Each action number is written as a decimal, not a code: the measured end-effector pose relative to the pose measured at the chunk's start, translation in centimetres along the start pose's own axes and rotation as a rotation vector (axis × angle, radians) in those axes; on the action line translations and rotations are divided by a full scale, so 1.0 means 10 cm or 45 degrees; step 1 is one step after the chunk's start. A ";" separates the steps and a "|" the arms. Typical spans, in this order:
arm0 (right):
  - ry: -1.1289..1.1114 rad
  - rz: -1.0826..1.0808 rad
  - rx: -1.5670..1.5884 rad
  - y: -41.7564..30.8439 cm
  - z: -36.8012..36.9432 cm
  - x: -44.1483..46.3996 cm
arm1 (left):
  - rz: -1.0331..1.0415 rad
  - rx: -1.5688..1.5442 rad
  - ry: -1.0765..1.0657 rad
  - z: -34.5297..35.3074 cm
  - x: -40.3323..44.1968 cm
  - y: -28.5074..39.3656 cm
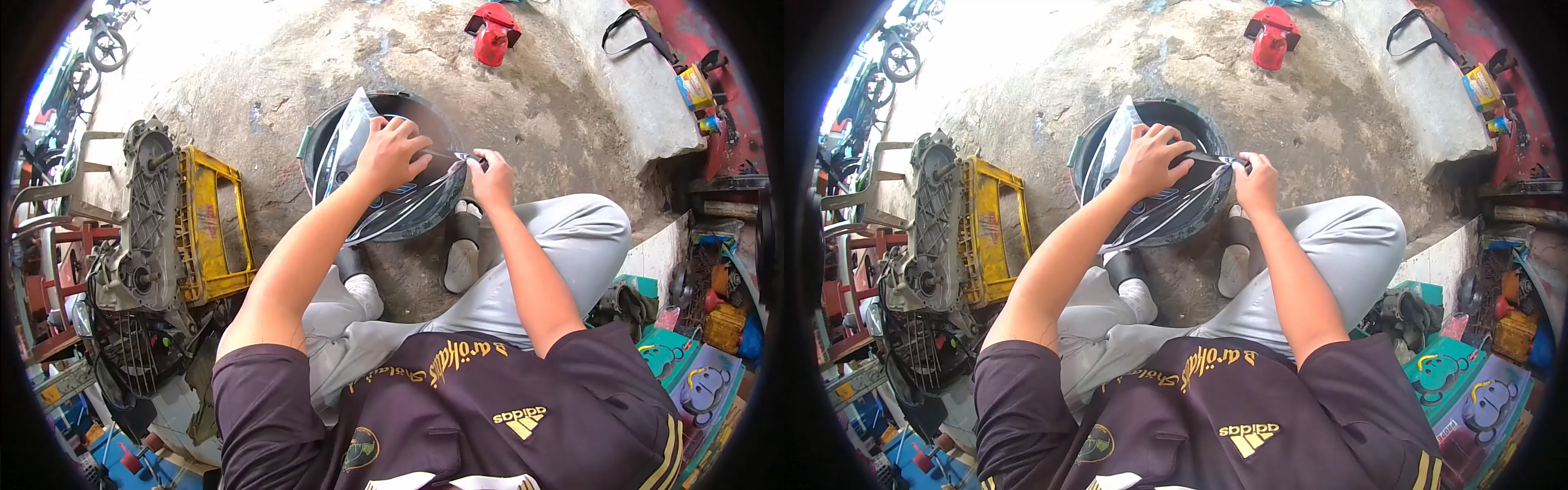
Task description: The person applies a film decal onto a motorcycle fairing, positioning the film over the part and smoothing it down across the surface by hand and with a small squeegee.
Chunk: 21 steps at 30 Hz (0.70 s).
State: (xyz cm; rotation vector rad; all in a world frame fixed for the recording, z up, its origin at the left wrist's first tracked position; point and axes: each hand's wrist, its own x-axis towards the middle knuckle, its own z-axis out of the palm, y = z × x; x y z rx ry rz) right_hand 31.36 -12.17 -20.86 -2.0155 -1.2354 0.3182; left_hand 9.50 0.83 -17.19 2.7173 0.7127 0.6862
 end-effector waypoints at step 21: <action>-0.064 -0.082 0.017 -0.16 0.00 0.00 | -0.012 -0.004 0.019 0.00 0.03 -0.01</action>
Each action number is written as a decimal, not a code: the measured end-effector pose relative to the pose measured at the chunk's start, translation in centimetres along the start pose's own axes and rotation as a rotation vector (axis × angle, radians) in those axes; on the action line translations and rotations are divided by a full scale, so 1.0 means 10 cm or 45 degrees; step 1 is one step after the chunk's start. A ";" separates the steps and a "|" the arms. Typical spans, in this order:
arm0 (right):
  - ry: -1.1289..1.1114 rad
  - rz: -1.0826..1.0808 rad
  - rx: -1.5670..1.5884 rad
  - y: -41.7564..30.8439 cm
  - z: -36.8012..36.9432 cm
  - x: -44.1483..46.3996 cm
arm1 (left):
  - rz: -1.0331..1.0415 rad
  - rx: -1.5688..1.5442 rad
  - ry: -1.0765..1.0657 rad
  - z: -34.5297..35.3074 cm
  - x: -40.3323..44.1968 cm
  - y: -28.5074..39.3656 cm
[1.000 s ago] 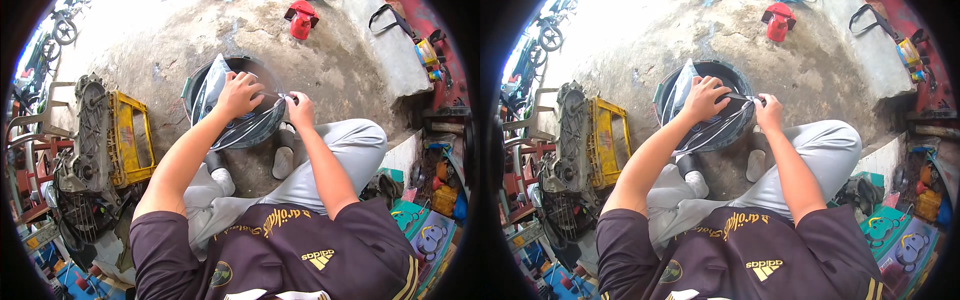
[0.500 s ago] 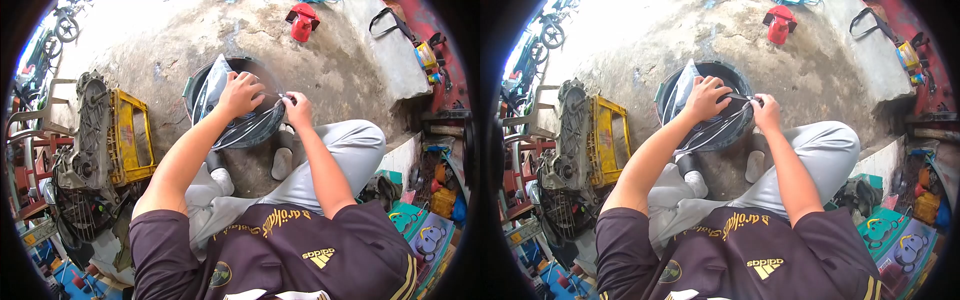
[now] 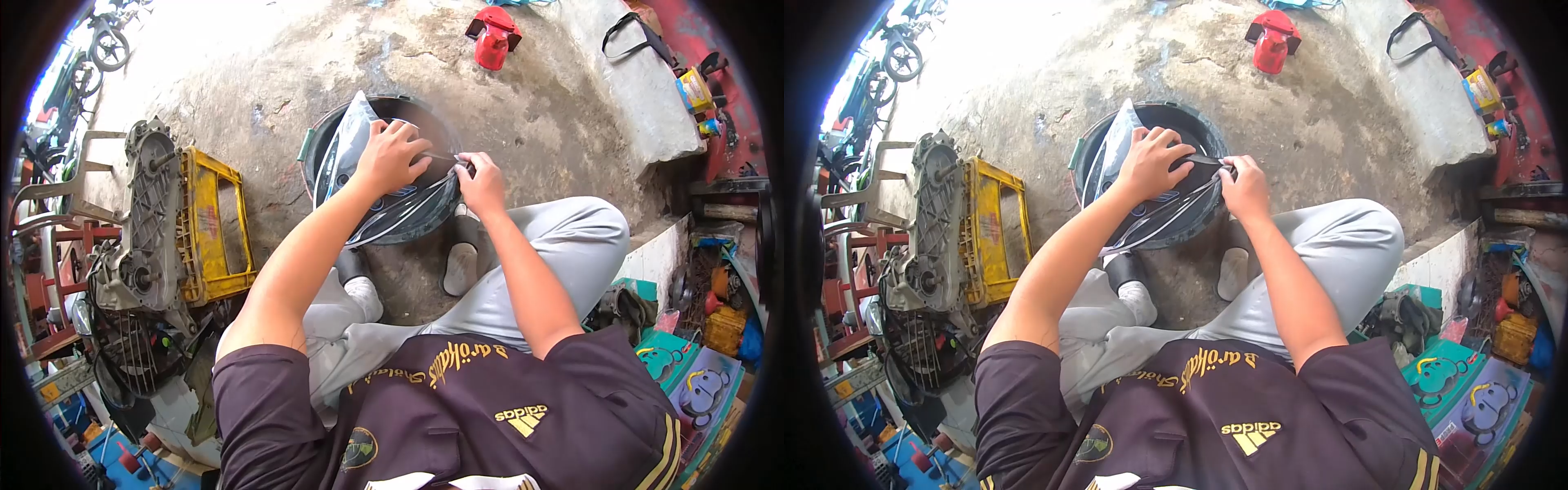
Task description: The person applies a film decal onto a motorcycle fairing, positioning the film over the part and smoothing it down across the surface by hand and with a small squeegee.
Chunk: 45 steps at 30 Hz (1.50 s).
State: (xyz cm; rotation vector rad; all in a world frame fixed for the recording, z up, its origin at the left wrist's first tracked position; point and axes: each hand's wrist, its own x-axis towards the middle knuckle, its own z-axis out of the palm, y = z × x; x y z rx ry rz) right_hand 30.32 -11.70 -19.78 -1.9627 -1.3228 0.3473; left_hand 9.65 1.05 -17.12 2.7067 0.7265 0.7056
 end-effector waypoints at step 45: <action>0.001 0.044 0.062 -0.10 0.04 -0.01 | 0.010 0.016 0.018 0.02 -0.02 -0.01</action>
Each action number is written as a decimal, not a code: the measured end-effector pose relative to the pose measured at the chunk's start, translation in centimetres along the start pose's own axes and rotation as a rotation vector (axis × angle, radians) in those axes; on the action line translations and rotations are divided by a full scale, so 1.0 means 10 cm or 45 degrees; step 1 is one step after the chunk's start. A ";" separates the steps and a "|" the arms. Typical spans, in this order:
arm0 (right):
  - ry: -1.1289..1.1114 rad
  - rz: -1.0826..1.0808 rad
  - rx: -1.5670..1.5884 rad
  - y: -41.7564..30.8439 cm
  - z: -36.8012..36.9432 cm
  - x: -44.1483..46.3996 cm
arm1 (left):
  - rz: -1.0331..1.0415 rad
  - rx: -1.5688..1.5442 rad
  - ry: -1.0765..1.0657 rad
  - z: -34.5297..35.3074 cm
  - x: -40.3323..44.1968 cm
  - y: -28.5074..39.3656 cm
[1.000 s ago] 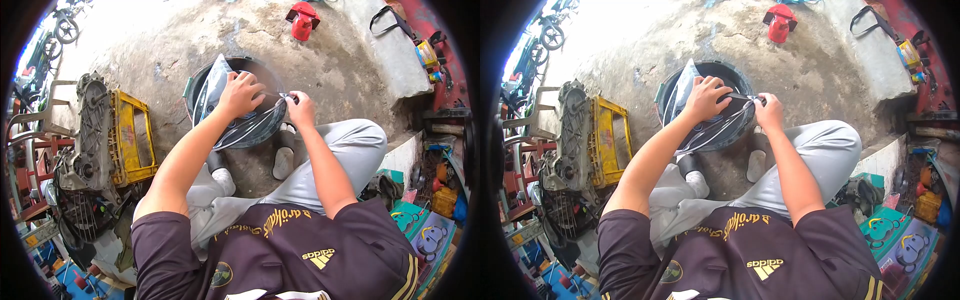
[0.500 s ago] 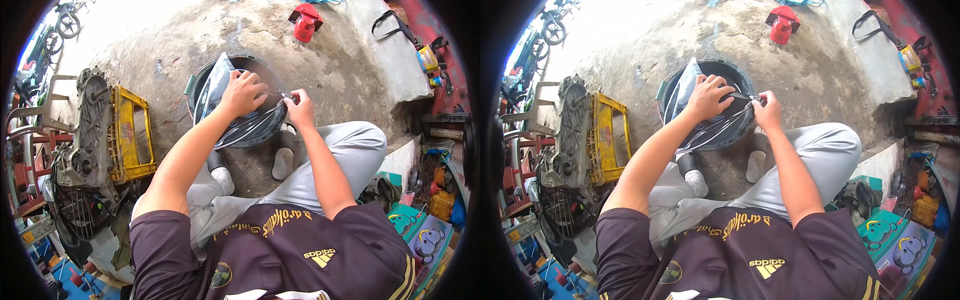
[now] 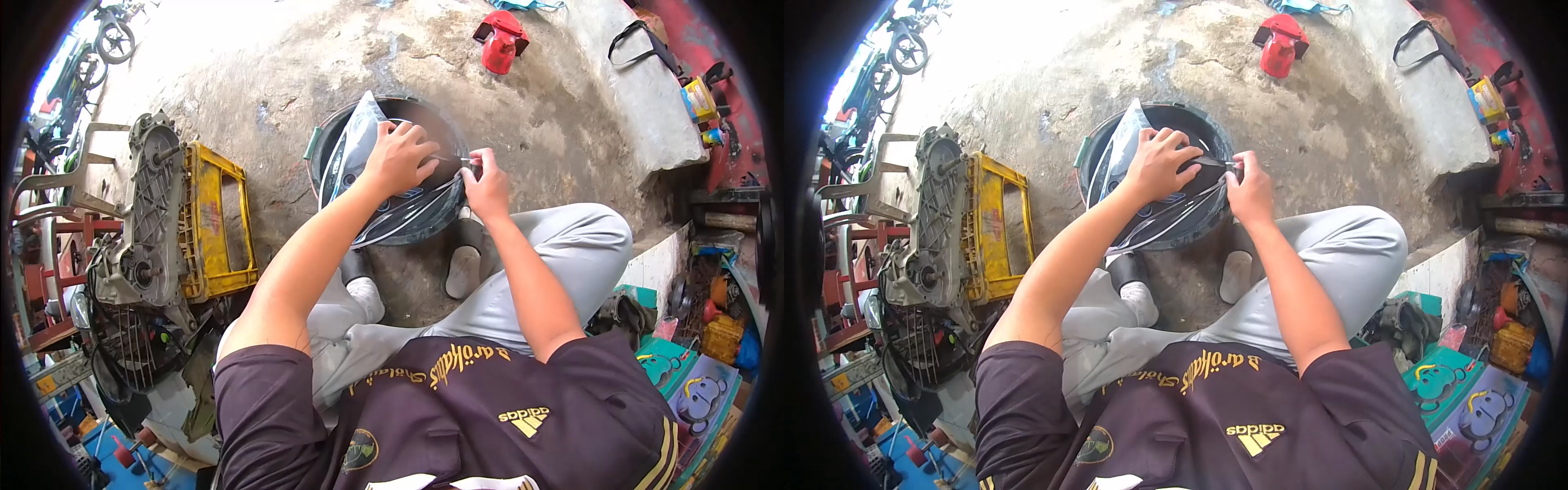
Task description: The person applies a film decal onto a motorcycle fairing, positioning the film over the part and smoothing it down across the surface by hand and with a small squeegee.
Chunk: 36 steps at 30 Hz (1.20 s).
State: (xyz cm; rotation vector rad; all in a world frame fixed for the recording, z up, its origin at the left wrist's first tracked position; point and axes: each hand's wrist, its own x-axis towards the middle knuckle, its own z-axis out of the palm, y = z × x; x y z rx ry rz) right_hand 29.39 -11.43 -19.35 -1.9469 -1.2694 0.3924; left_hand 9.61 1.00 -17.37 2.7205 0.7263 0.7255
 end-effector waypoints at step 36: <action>0.045 0.491 0.068 0.18 0.10 0.20 | 0.098 0.014 -0.061 0.01 0.04 0.04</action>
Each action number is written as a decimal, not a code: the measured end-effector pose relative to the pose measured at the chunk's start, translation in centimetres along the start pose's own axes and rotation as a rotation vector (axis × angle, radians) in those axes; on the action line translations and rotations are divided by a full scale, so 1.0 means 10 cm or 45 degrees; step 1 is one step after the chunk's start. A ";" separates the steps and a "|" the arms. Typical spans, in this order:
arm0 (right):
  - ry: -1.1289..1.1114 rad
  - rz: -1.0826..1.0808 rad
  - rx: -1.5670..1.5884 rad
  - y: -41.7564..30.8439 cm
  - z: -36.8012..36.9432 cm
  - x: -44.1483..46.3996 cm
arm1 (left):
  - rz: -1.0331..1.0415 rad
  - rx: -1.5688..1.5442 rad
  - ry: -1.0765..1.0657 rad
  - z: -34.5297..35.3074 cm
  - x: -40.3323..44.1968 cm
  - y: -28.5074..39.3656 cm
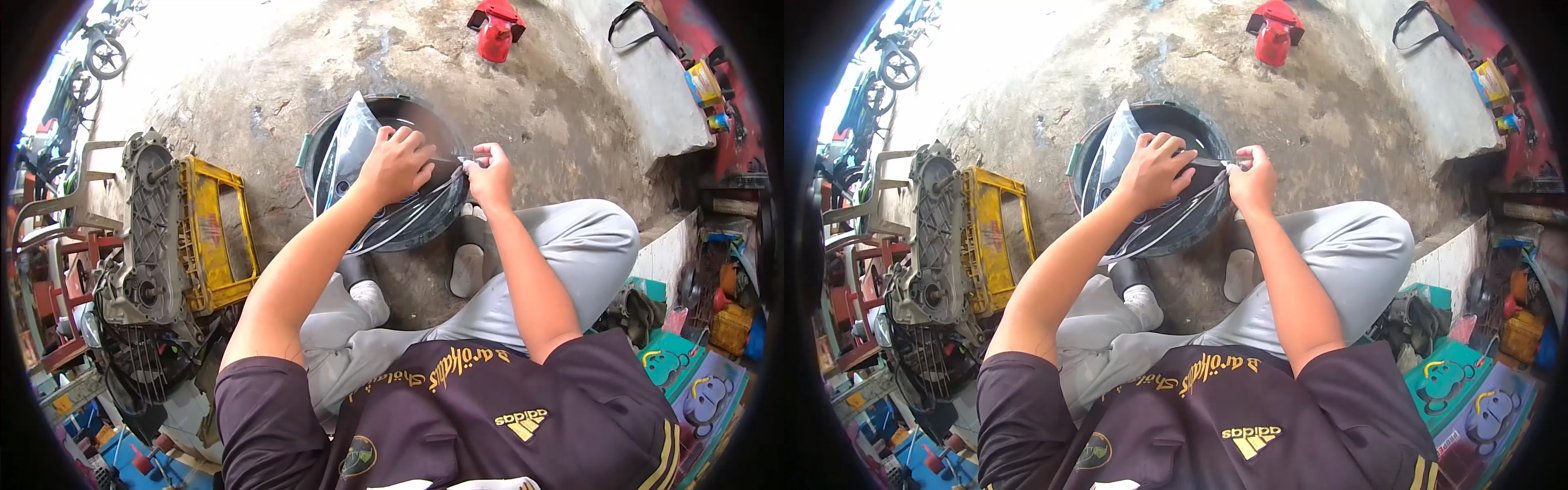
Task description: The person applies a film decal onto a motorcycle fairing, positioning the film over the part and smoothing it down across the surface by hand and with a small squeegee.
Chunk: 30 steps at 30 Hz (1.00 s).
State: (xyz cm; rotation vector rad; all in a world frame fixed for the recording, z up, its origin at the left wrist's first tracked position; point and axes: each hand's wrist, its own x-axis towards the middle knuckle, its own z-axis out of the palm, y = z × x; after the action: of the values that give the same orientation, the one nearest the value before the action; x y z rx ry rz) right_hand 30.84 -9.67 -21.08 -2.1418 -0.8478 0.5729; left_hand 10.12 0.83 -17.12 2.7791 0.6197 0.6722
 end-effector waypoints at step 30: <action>0.013 0.165 0.580 0.19 0.02 0.10 | -0.060 -0.062 0.043 0.01 0.00 -0.03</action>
State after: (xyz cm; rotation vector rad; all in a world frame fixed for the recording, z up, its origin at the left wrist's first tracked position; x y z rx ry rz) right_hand 32.07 -9.80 -22.80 -1.7854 -0.5132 0.7414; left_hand 10.03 1.10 -17.31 2.7051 0.6639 0.7156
